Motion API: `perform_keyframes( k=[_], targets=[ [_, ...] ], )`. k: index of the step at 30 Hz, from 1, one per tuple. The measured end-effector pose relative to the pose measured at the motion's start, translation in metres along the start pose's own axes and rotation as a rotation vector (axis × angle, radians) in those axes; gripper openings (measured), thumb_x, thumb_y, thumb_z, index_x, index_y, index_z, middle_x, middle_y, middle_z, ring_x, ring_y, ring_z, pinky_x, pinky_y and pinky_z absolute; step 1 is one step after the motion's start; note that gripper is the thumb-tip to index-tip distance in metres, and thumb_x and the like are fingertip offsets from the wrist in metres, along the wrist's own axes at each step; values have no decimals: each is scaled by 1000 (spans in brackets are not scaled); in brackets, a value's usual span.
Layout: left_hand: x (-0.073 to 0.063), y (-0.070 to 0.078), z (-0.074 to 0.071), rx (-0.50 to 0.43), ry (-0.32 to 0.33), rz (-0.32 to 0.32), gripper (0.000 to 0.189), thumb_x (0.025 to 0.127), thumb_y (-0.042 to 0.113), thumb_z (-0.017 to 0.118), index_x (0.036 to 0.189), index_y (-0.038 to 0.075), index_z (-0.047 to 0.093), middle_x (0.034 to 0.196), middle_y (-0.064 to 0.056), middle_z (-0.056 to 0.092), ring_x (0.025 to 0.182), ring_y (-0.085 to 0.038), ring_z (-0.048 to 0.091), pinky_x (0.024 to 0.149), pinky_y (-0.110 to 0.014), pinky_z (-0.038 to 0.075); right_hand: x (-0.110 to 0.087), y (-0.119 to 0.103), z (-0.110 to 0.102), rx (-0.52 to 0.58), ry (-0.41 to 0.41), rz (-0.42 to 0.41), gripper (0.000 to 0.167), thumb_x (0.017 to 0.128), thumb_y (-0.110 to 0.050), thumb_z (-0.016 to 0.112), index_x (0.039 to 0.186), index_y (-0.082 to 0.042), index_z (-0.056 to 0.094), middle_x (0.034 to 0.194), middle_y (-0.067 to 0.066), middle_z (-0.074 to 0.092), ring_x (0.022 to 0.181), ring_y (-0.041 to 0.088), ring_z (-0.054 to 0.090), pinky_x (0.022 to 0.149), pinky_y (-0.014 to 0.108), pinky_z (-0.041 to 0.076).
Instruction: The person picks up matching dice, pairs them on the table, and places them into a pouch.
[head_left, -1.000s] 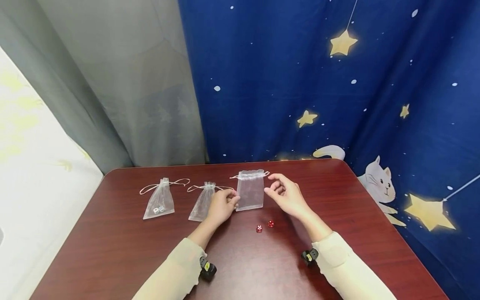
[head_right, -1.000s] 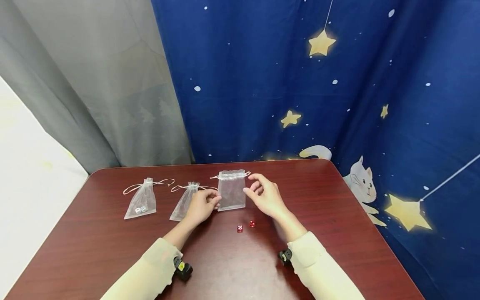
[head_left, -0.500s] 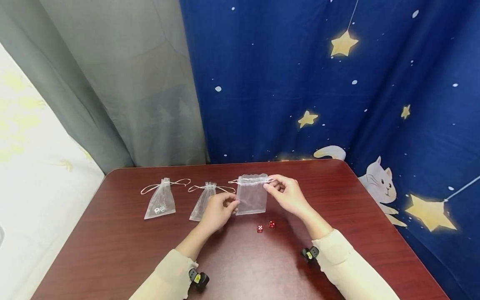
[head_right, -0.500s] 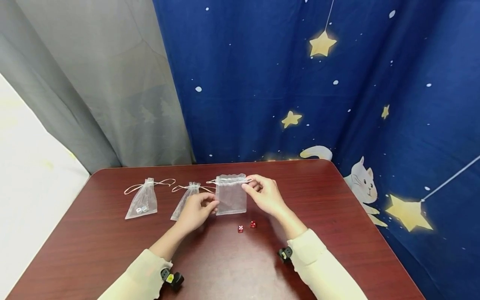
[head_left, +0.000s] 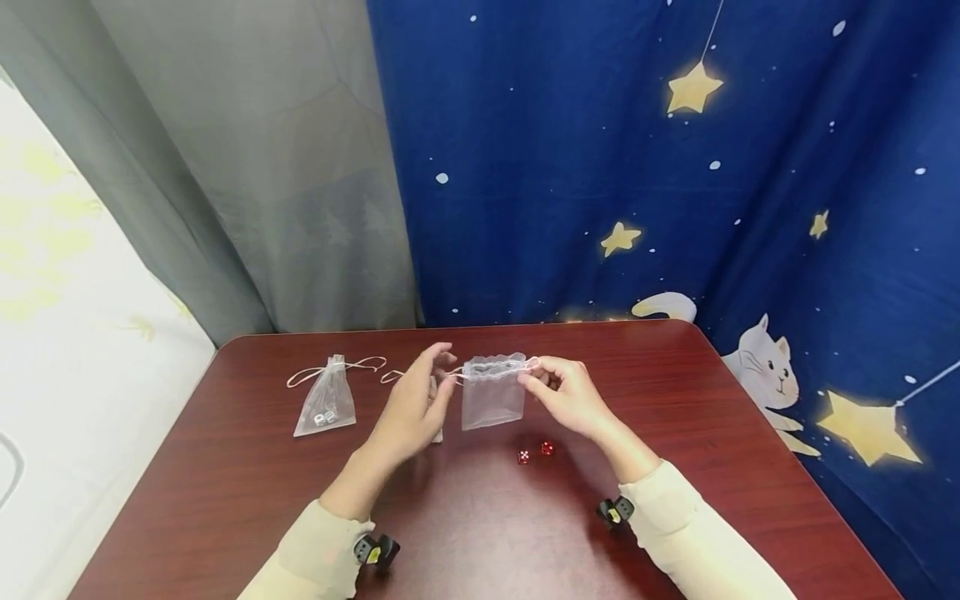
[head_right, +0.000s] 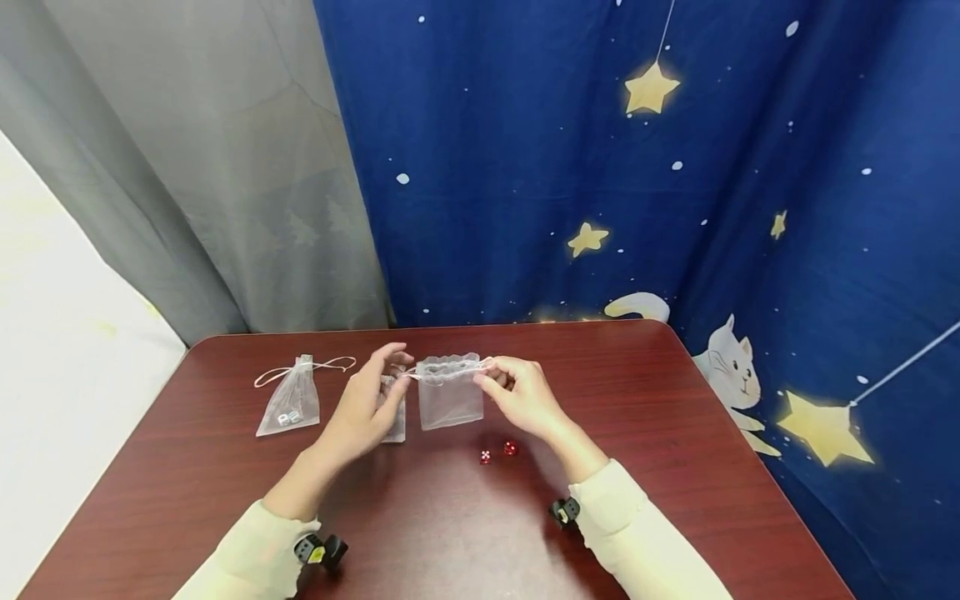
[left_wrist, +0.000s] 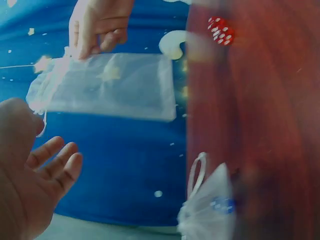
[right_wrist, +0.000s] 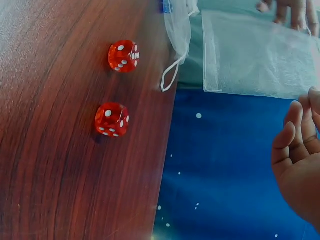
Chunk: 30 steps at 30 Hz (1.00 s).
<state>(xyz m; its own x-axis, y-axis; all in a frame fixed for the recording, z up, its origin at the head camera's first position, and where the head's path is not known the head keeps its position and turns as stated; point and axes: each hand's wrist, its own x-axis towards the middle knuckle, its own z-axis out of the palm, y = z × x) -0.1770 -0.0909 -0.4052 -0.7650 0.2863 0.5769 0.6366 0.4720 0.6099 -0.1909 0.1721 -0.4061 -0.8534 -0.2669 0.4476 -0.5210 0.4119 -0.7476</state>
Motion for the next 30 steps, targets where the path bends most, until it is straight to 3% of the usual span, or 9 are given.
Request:
perform_keyframes(
  k=[2,7,13,18,27,30],
  targets=[
    [2,3,-5,70,14,54,45,97,0,59,141,5,48,121,-10,65,96,-20,65,82,-39,55,-1,-1,0,8,-11,-14,4,92,-8,74,91,-5,73,64,1,60,55,10,50,48,23,41],
    [0,14,-13,162,-27,155,41,98,-1,55,138,8,55,117,-7,67,104,-20,66,93,-40,54,-3,-6,1,18,-20,-22,6,93,-13,75,90,-8,74,64,-3,57,55,12,51,49,24,41],
    [-2,18,-14,234,-24,277,31,92,-2,59,119,8,69,104,-1,69,93,-16,67,84,-34,57,-5,-10,6,25,-23,10,5,90,-4,75,92,1,74,65,4,59,57,15,51,50,23,41],
    [-3,17,-14,233,-8,290,21,88,-3,62,104,6,73,92,1,69,80,-12,65,74,-30,57,-7,-14,11,40,-52,20,2,91,0,72,90,1,74,64,13,62,55,18,53,50,26,44],
    [-6,12,-12,144,94,293,21,85,-4,63,101,7,73,89,-1,72,73,-10,62,67,-27,54,-10,-15,22,44,-87,-98,6,89,-6,77,88,-11,74,64,-7,56,56,6,49,49,21,40],
    [-6,12,-15,127,86,310,22,85,-4,61,101,7,73,87,-1,70,71,-10,60,64,-26,53,-9,-17,22,28,-92,-134,6,90,-8,77,87,-13,74,63,-9,55,55,5,50,49,20,41]
  ],
)
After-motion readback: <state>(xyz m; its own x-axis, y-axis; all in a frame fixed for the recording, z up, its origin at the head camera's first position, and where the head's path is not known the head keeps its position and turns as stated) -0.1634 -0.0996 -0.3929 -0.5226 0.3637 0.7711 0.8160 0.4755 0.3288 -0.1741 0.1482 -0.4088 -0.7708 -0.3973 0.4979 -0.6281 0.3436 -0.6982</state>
